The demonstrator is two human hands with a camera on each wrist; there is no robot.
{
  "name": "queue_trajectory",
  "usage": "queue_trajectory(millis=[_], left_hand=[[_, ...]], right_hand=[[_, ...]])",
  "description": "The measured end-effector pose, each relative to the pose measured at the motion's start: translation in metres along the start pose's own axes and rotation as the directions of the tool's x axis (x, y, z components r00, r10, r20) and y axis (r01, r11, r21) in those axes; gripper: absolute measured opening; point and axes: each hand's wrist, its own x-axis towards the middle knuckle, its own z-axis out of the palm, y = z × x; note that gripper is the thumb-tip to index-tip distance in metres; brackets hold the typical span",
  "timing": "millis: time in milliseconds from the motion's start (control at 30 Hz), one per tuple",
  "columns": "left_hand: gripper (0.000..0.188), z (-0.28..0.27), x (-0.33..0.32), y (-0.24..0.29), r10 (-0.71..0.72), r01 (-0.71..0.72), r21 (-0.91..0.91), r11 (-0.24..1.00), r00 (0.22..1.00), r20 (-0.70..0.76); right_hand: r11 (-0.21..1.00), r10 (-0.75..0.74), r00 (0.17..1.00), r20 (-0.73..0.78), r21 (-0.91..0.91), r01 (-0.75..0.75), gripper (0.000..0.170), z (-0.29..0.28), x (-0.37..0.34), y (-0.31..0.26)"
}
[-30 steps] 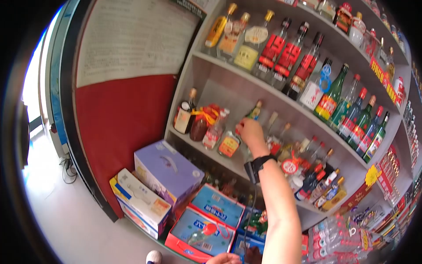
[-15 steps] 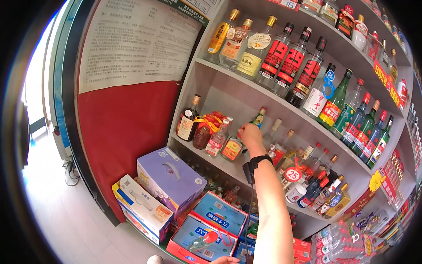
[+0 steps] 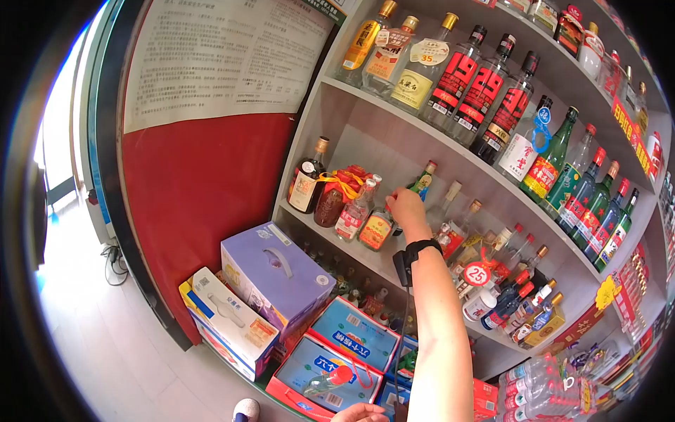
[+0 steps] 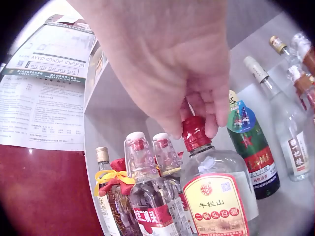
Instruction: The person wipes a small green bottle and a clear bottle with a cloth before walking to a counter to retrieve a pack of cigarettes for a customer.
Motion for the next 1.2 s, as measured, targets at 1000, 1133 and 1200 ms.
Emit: queue_trajectory(millis=[1000, 1133, 1200], left_hand=[[0.025, -0.001, 0.003, -0.037, 0.063, -0.137, 0.646, 0.751, 0.989, 0.136], [0.029, 0.001, -0.001, -0.026, 0.079, -0.141, 0.586, 0.798, 0.988, 0.131], [0.030, 0.001, 0.000, -0.021, 0.084, -0.148, 0.586, 0.797, 0.987, 0.135]], right_hand=[[0.851, -0.453, 0.794, 0.405, 0.461, 0.250, 0.022, -0.078, -0.311, -0.076], [0.889, -0.379, 0.894, 0.237, 0.362, 0.281, 0.021, -0.099, -0.255, -0.072], [0.895, -0.371, 0.918, 0.141, 0.320, 0.313, 0.022, -0.104, -0.221, -0.066]])
